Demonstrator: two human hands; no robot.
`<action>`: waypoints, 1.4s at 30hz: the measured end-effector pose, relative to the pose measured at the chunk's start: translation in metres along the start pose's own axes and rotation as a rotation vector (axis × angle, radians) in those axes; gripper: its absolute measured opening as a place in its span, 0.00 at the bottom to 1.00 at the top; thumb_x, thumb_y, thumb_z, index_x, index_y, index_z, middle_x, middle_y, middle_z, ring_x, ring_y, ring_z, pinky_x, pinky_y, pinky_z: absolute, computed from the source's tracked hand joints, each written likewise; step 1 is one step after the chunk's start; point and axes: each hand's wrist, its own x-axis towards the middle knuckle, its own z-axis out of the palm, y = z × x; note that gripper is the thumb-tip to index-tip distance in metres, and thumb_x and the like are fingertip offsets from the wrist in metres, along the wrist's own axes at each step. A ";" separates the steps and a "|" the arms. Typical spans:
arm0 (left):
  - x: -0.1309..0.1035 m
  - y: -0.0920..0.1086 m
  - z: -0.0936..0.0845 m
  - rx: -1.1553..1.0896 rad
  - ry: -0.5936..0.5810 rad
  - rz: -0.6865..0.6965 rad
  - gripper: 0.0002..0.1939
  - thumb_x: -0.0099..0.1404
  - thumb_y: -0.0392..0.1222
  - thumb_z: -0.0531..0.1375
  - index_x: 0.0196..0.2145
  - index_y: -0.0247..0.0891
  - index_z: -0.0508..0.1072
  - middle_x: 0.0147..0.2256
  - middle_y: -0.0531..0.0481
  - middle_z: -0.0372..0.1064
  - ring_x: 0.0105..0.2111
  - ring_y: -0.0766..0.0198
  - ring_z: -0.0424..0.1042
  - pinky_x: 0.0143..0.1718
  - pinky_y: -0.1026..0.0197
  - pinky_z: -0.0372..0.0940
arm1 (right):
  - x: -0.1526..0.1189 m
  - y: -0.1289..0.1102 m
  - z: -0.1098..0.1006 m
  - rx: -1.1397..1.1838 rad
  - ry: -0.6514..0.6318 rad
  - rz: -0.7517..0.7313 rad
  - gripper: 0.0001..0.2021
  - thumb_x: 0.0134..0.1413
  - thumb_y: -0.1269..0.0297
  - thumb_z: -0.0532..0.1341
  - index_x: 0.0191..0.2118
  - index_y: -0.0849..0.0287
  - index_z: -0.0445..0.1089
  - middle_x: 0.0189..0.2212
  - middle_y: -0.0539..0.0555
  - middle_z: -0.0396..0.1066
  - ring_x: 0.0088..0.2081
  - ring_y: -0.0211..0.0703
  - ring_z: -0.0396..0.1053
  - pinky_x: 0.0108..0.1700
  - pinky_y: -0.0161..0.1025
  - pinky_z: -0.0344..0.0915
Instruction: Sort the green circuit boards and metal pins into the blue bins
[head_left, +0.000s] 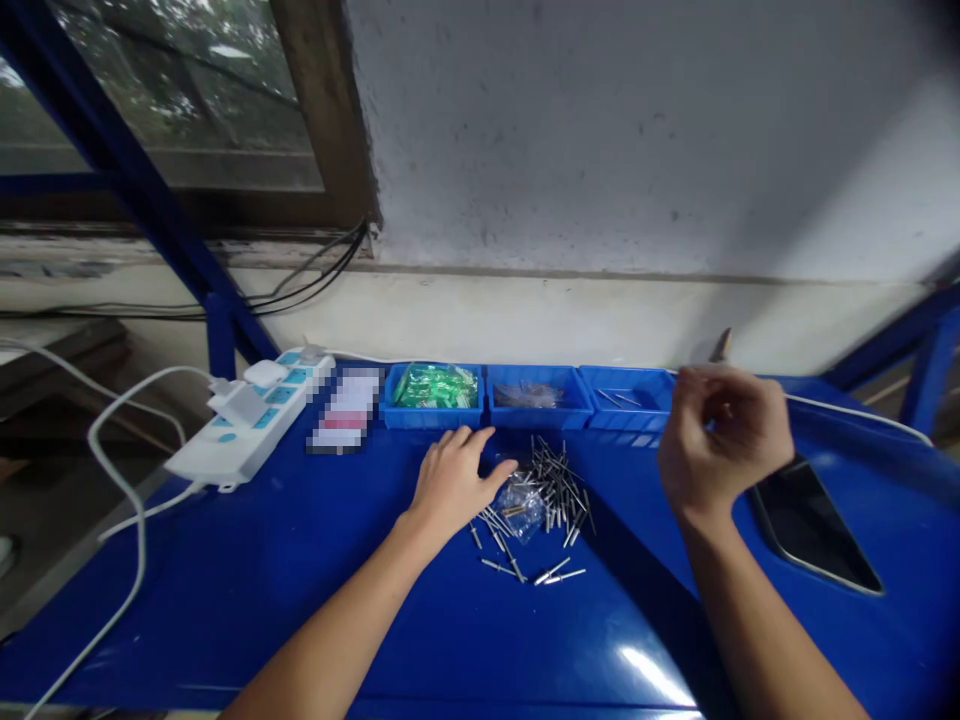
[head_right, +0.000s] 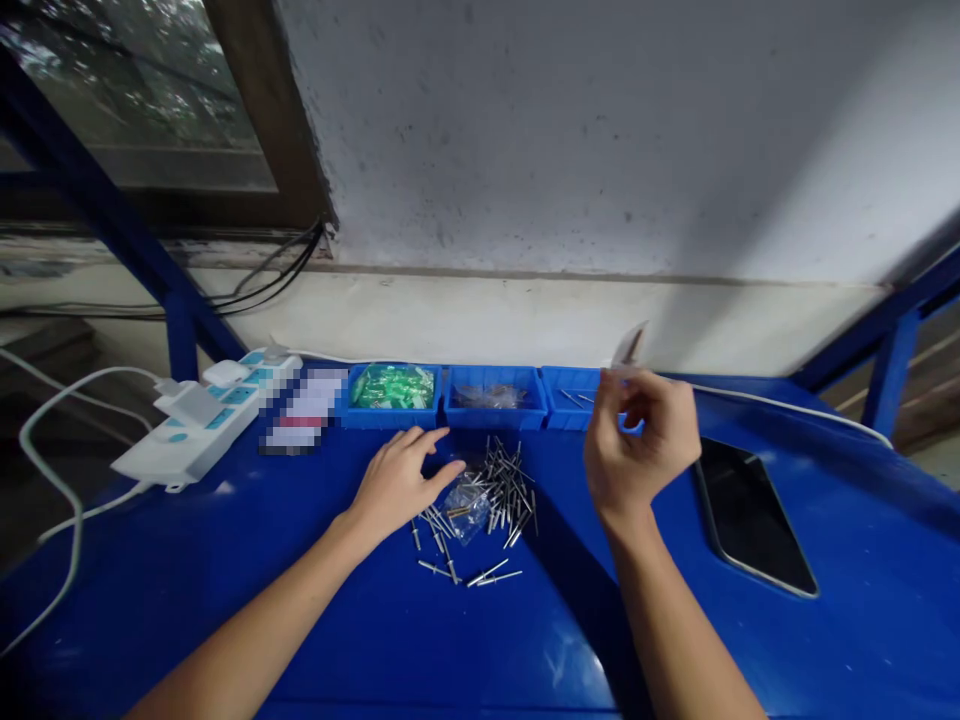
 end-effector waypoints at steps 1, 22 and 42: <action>0.000 0.000 0.001 0.028 -0.024 0.015 0.23 0.62 0.55 0.55 0.51 0.41 0.68 0.40 0.45 0.68 0.43 0.50 0.67 0.41 0.50 0.62 | 0.001 0.005 0.001 -0.120 -0.102 -0.101 0.07 0.55 0.61 0.58 0.37 0.57 0.70 0.29 0.51 0.65 0.29 0.39 0.62 0.34 0.39 0.60; -0.008 0.008 -0.021 -0.470 0.202 0.323 0.06 0.64 0.32 0.55 0.33 0.40 0.69 0.39 0.49 0.65 0.43 0.63 0.68 0.43 0.61 0.64 | -0.060 -0.042 0.014 0.534 -1.040 0.858 0.19 0.51 0.48 0.57 0.23 0.60 0.63 0.18 0.47 0.60 0.20 0.32 0.56 0.22 0.32 0.50; 0.016 -0.003 0.006 0.041 -0.134 -0.023 0.04 0.64 0.42 0.55 0.37 0.45 0.69 0.32 0.52 0.73 0.31 0.59 0.73 0.29 0.62 0.60 | -0.002 -0.007 -0.005 -0.158 -0.032 -0.368 0.14 0.53 0.69 0.59 0.46 0.53 0.69 0.37 0.57 0.68 0.41 0.50 0.65 0.42 0.50 0.61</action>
